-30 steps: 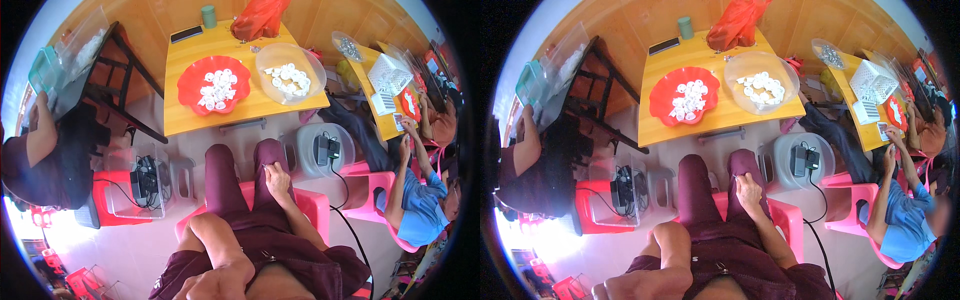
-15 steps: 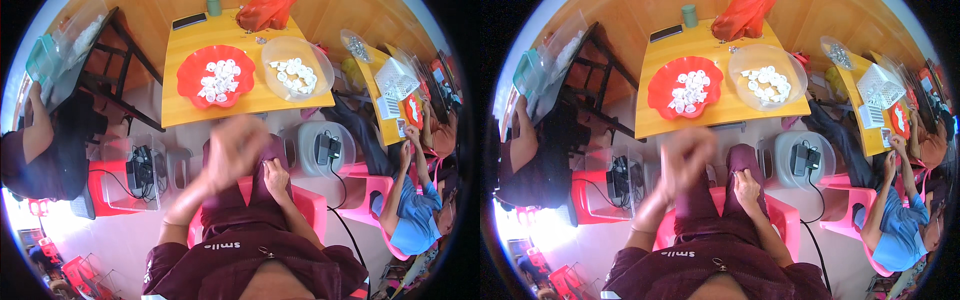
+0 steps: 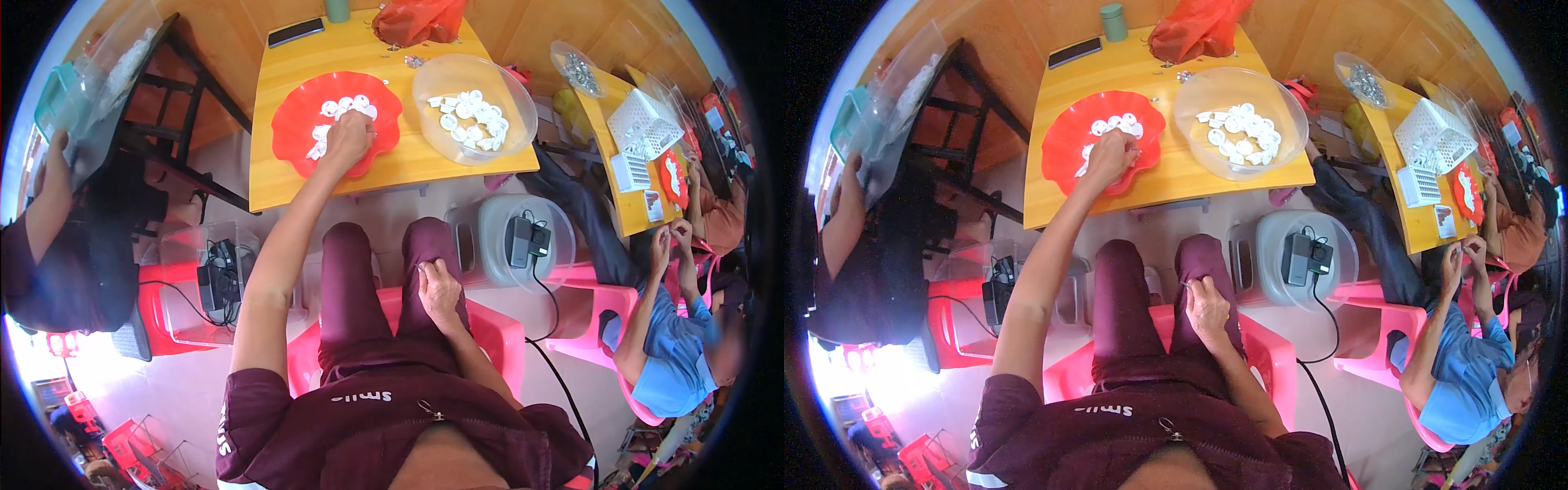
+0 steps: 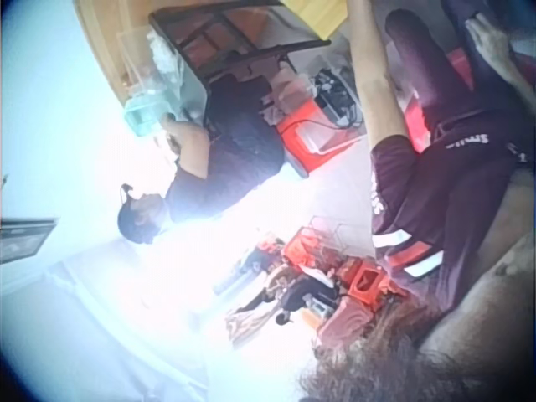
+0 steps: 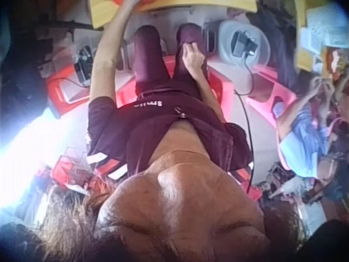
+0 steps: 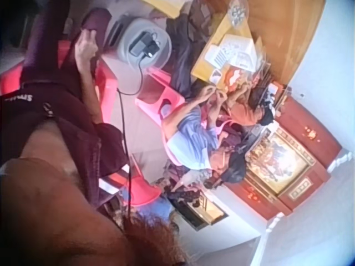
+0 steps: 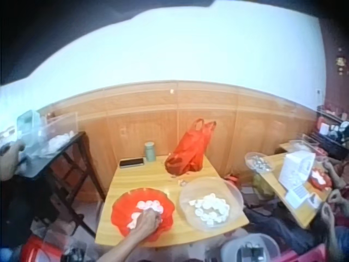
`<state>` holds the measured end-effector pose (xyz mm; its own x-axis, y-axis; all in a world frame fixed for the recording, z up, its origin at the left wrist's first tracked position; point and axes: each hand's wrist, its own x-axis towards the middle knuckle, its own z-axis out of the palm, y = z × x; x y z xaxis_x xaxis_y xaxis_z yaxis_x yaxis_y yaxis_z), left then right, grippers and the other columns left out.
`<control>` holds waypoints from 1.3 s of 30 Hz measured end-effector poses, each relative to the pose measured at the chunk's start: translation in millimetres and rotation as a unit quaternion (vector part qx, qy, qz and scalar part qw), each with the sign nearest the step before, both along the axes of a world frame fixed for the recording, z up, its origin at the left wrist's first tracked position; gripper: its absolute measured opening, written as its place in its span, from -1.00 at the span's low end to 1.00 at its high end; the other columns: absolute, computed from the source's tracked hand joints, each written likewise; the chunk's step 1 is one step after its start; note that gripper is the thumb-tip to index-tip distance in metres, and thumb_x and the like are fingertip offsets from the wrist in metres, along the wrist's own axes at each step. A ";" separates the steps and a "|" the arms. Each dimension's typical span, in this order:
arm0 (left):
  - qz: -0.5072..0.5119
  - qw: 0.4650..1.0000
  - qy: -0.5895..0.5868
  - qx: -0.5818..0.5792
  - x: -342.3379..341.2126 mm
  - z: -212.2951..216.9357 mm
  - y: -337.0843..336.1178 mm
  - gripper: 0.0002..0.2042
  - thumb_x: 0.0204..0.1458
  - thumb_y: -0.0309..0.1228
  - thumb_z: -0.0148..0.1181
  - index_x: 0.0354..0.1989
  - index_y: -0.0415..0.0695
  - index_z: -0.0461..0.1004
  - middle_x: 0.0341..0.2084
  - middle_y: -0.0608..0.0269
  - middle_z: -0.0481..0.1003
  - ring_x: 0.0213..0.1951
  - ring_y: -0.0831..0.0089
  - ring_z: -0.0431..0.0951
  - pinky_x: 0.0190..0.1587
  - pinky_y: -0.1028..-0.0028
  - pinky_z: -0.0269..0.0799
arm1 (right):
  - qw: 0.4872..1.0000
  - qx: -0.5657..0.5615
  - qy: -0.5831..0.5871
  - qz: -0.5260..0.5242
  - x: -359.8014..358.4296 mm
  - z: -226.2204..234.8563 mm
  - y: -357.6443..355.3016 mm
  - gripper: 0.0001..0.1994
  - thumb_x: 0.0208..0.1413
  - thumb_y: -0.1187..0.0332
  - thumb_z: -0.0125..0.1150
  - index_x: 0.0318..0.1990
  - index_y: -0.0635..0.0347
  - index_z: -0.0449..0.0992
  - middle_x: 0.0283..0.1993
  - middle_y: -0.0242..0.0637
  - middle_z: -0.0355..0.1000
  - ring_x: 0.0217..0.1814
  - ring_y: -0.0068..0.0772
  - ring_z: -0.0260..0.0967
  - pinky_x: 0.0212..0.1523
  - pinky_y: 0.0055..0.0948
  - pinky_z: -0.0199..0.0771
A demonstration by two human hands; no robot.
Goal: Assembling small white plastic battery components using a handheld tool.
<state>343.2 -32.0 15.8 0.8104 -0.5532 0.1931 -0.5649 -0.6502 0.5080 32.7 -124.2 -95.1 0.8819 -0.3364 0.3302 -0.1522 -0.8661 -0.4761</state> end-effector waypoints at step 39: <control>-0.086 0.935 0.067 -0.337 -220.6 62.2 40.2 -0.79 -0.19 -0.67 0.24 -0.33 -0.18 0.55 -0.20 0.11 0.49 -0.21 0.32 0.54 -0.22 0.47 0.46 | 0.713 0.694 -0.056 0.080 26.9 164.6 -9.3 -0.80 0.09 0.40 0.15 -0.17 0.32 0.50 -0.53 -0.37 0.42 -0.74 -0.80 0.10 -0.76 -0.76 -0.05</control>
<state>122.6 8.2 78.0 0.7619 -0.4673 0.4484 -0.5341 -0.0617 0.8432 59.5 -133.5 69.5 0.9400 -0.3058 -0.1510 0.0027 0.4492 -0.8934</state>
